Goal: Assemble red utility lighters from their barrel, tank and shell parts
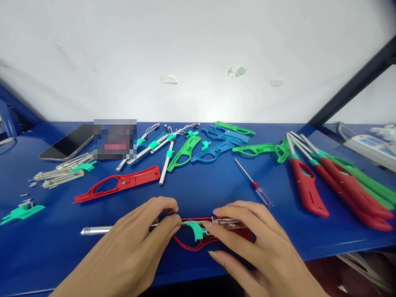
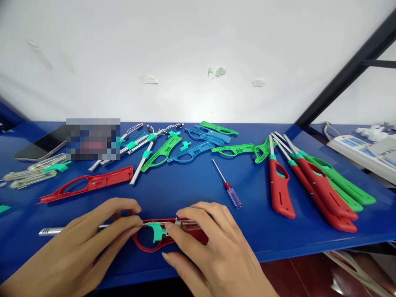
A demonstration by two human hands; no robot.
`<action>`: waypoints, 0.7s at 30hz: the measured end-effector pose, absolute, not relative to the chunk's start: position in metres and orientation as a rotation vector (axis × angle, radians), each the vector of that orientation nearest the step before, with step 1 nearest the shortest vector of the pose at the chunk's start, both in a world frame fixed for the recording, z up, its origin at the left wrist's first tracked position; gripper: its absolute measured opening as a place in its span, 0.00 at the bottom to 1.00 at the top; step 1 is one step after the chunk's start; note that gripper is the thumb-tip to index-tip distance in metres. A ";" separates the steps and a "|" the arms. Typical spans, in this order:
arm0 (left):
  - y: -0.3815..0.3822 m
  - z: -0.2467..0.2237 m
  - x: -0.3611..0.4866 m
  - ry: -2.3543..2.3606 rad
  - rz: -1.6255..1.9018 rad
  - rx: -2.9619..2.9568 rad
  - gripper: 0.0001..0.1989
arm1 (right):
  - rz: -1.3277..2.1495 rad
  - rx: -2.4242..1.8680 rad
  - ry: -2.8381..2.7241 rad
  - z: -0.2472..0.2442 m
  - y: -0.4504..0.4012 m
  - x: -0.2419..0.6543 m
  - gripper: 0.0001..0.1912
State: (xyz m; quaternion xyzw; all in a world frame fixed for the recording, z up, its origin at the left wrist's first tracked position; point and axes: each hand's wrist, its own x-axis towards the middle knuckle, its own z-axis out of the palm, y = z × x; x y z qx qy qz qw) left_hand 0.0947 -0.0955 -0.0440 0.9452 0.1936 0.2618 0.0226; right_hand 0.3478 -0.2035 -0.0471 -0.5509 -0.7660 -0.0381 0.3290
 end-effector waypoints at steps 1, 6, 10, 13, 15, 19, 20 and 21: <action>-0.096 -0.045 0.094 0.602 0.810 2.947 0.20 | -0.097 -1.442 -2.009 -0.046 -0.203 0.348 0.16; -0.102 -0.052 0.088 0.613 0.814 3.057 0.23 | -0.078 -1.456 -2.006 -0.045 -0.202 0.349 0.17; -0.110 -0.056 0.087 0.634 0.740 3.115 0.25 | -0.072 -1.462 -2.027 -0.045 -0.201 0.349 0.16; -0.114 -0.053 0.092 0.594 0.691 3.218 0.20 | -0.060 -1.470 -2.018 -0.046 -0.202 0.348 0.16; -0.115 -0.050 0.095 0.550 0.694 3.285 0.17 | -0.045 -1.464 -2.008 -0.047 -0.203 0.347 0.15; -0.118 -0.051 0.095 0.599 0.687 3.279 0.18 | 0.013 -1.463 -2.011 -0.048 -0.204 0.348 0.14; -0.119 -0.054 0.093 0.627 0.654 3.265 0.18 | 0.027 -1.471 -2.009 -0.049 -0.204 0.348 0.13; -0.120 -0.056 0.091 0.630 0.640 3.254 0.18 | 0.038 -1.481 -2.006 -0.050 -0.204 0.348 0.13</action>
